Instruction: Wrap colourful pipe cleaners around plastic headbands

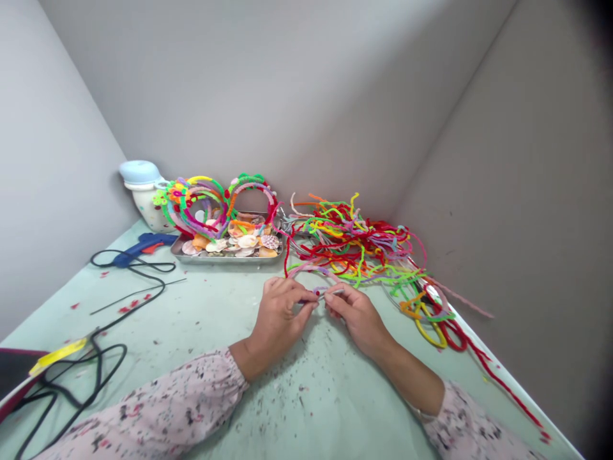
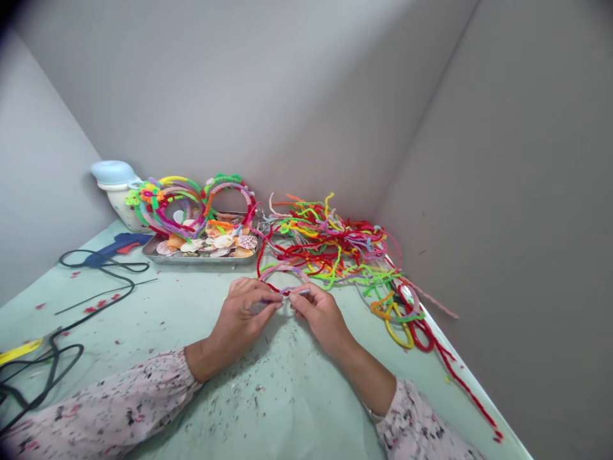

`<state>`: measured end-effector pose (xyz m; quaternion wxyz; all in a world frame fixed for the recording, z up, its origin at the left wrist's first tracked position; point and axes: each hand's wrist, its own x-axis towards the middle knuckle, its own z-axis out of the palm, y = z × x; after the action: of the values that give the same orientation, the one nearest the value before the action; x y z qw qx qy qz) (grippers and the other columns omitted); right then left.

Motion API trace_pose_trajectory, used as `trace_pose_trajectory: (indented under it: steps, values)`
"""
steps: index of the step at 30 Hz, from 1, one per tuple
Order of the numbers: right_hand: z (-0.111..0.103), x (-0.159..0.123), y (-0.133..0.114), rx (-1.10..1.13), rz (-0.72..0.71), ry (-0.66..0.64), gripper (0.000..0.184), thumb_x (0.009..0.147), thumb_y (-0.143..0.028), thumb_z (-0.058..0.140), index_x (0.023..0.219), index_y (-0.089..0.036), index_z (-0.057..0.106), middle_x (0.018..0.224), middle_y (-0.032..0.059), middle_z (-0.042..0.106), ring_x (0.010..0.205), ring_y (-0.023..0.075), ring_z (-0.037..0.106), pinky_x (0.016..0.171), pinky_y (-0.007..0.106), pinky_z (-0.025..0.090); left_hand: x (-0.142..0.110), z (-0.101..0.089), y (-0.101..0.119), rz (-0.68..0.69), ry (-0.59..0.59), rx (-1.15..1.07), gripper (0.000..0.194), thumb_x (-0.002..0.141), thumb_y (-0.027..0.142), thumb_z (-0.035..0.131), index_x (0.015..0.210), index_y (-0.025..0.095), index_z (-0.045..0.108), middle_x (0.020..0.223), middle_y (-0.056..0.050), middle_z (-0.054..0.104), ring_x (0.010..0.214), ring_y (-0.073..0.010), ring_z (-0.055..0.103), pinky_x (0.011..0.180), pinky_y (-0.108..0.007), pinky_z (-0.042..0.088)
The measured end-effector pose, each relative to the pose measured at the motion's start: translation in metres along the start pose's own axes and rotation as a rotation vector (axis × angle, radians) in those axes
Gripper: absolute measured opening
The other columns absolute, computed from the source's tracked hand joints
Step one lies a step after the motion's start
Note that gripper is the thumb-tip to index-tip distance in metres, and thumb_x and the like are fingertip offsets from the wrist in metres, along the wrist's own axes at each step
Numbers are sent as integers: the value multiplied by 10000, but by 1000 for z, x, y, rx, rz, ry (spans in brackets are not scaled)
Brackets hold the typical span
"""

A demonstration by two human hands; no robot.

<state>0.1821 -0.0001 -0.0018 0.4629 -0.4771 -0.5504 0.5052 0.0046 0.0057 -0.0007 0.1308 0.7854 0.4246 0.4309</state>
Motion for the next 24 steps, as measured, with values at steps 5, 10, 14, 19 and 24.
trace_pose_trajectory:
  steps: [5, 10, 14, 19, 24]
  values:
    - [0, -1, -1, -4, -5, -5, 212, 802, -404, 623, 794, -193, 605, 609, -43, 522, 580, 123, 465, 596, 267, 377, 0, 0, 1, -6, -21, -16, 60, 816, 227, 638, 847, 233, 690, 839, -24, 681, 858, -191, 595, 867, -375, 394]
    - [0, 0, 1, 21, -15, -1, 197, 800, -393, 629, 790, -198, 600, 620, -39, 534, 576, 123, 465, 595, 269, 378, 0, -1, 3, -16, -12, -12, 61, 827, 251, 634, 869, 227, 671, 845, -18, 691, 862, -190, 597, 864, -368, 399]
    - [1, 1, 1, 31, -12, 8, 204, 792, -401, 636, 787, -200, 599, 615, -40, 536, 566, 122, 464, 587, 271, 375, -1, -1, 2, -22, 7, 10, 97, 830, 285, 634, 896, 226, 672, 861, -31, 703, 878, -205, 610, 866, -376, 407]
    - [0, 0, 2, 47, -9, 11, 206, 793, -399, 639, 796, -197, 602, 614, -41, 535, 571, 122, 467, 583, 266, 373, -2, 0, 0, 3, 14, 8, 85, 837, 283, 636, 882, 228, 682, 854, -25, 705, 862, -196, 613, 873, -379, 399]
    - [0, 0, 3, 27, -22, 5, 209, 811, -393, 631, 815, -185, 613, 607, -41, 521, 584, 120, 470, 586, 260, 372, -2, 0, 1, 7, -3, 3, 80, 847, 277, 623, 867, 231, 686, 848, -22, 693, 857, -192, 600, 865, -374, 393]
